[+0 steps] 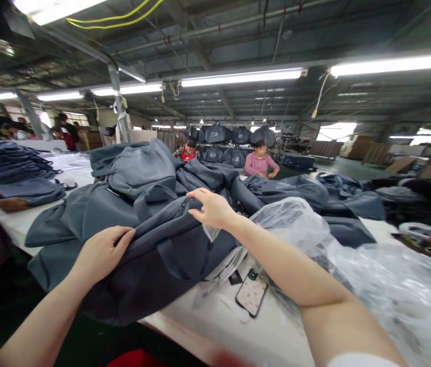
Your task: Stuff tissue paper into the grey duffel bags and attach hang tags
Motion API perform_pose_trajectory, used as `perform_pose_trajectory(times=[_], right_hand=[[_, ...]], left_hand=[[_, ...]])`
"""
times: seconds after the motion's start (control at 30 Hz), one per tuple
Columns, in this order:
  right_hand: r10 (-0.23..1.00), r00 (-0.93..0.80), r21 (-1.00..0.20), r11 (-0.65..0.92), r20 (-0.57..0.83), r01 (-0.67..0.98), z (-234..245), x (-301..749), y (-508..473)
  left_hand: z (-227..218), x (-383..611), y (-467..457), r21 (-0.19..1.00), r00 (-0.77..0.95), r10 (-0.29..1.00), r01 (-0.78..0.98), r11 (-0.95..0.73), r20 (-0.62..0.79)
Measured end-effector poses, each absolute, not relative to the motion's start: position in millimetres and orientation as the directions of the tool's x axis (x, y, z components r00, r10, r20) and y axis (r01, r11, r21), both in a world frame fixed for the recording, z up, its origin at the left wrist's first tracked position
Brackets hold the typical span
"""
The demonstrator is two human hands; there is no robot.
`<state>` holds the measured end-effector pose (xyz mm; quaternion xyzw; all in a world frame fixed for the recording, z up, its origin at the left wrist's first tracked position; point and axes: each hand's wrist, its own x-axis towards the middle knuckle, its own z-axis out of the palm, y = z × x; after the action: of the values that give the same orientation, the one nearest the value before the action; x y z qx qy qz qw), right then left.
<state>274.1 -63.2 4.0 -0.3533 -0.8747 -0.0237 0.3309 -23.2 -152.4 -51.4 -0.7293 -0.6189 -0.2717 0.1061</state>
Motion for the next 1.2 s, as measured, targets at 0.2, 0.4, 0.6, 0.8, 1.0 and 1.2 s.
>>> perform_pose_trajectory(times=[0.2, 0.4, 0.6, 0.8, 1.0, 1.2], right_hand=[[0.613, -0.628, -0.039, 0.729, 0.48, 0.683, 9, 269, -62], [0.6, -0.657, 0.033, 0.726, 0.456, 0.687, 10, 274, -58], [0.584, -0.697, 0.001, 0.766, 0.416, 0.643, 4, 276, -55], [0.582, -0.728, 0.196, 0.717, 0.362, 0.669, 2, 273, -56], [0.597, -0.71, 0.237, 0.678, 0.374, 0.696, 1, 273, -62], [0.591, -0.719, 0.283, 0.665, 0.367, 0.691, -1, 276, -67]], left_hand=[[-20, 17, -135, -0.041, 0.33, 0.695, 0.917, -0.398, 0.639], [17, 60, -93, -0.193, 0.479, 0.804, 0.878, -0.438, 0.353], [13, 73, -102, -0.178, 0.439, 0.837, 0.899, -0.401, 0.327], [3, 81, -107, -0.234, 0.521, 0.8, 0.852, -0.468, 0.297], [8, 89, -100, -0.121, 0.322, 0.902, 0.947, -0.299, 0.287], [14, 95, -112, -0.068, 0.347, 0.903, 0.938, -0.341, 0.256]])
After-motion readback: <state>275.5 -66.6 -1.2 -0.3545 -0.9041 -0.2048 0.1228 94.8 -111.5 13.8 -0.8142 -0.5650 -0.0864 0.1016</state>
